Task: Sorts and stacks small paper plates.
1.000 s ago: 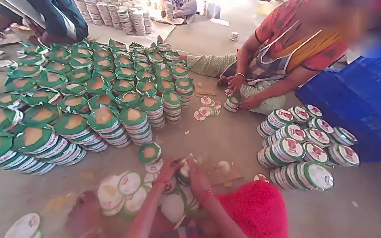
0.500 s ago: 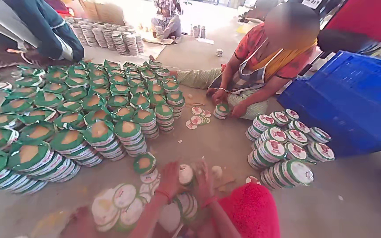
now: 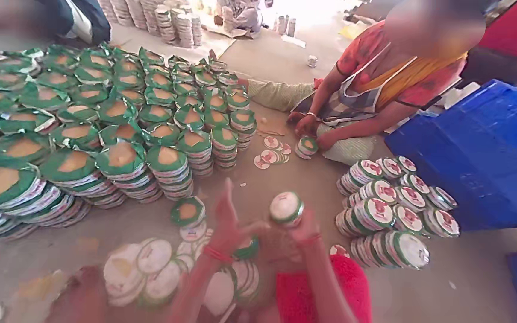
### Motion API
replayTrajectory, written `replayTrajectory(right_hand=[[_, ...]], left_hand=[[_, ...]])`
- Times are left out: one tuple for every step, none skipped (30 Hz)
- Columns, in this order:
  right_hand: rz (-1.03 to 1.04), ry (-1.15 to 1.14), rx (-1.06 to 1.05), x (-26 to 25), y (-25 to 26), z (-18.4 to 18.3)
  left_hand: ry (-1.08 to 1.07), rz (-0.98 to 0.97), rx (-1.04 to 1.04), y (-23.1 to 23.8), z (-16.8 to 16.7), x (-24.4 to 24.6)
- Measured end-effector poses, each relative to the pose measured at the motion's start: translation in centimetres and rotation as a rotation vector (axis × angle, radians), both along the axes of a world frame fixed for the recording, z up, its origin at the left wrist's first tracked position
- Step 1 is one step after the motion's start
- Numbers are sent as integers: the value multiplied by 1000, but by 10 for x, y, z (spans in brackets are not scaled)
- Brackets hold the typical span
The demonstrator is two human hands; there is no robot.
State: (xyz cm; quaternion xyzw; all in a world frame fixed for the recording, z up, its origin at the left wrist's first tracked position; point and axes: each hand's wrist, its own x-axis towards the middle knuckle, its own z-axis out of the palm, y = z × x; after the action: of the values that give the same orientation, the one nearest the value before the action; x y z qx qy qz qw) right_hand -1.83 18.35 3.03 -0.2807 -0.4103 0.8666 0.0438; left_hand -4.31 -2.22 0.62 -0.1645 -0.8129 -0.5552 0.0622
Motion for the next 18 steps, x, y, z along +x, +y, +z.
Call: replayTrajectory(right_hand=[[-48, -11, 212, -18, 13, 7], [-73, -29, 498, -35, 27, 8], [-57, -58, 830, -50, 43, 3], [5, -101, 1157, -64, 61, -11], [76, -181, 1450, -76, 74, -28], [180, -291, 1656, -86, 83, -51], [300, -412, 1776, -93, 86, -74], [395, -528, 1817, -98, 85, -92], [439, -592, 1813, -103, 81, -99], [466, -617, 1778, -106, 78, -98], [488, -605, 1714, -102, 77, -93], [505, -566, 1646, -98, 77, -85], [516, -502, 1615, -91, 74, -75], [547, -425, 1638, -77, 66, -67], [623, -342, 1677, -57, 55, -62], [717, -252, 1700, -31, 39, -59], [803, -158, 1704, 0, 21, -58], [868, -73, 1715, 31, 5, -60]], left_hand=[[-5, 88, -11, -11, 0, -7], [-10, 147, -36, -22, -2, -13], [-4, 184, -77, -30, -7, -16], [16, 199, -131, -35, -14, -16], [36, 195, -190, -36, -22, -15], [23, 161, -241, -35, -29, -11], [-58, 95, -290, -32, -32, -5], [-157, 14, -338, -28, -34, 1], [-270, -82, -377, -23, -33, 5], [-356, -164, -396, -19, -34, 10], [-422, -229, -405, -15, -37, 17], [-452, -267, -426, -11, -42, 22], [-459, -289, -462, -8, -46, 25], [-449, -290, -494, -7, -53, 27], [-448, -279, -511, -9, -61, 28], [-448, -253, -510, -12, -69, 31], [-436, -218, -493, -15, -76, 34], [-422, -186, -472, -19, -82, 38]])
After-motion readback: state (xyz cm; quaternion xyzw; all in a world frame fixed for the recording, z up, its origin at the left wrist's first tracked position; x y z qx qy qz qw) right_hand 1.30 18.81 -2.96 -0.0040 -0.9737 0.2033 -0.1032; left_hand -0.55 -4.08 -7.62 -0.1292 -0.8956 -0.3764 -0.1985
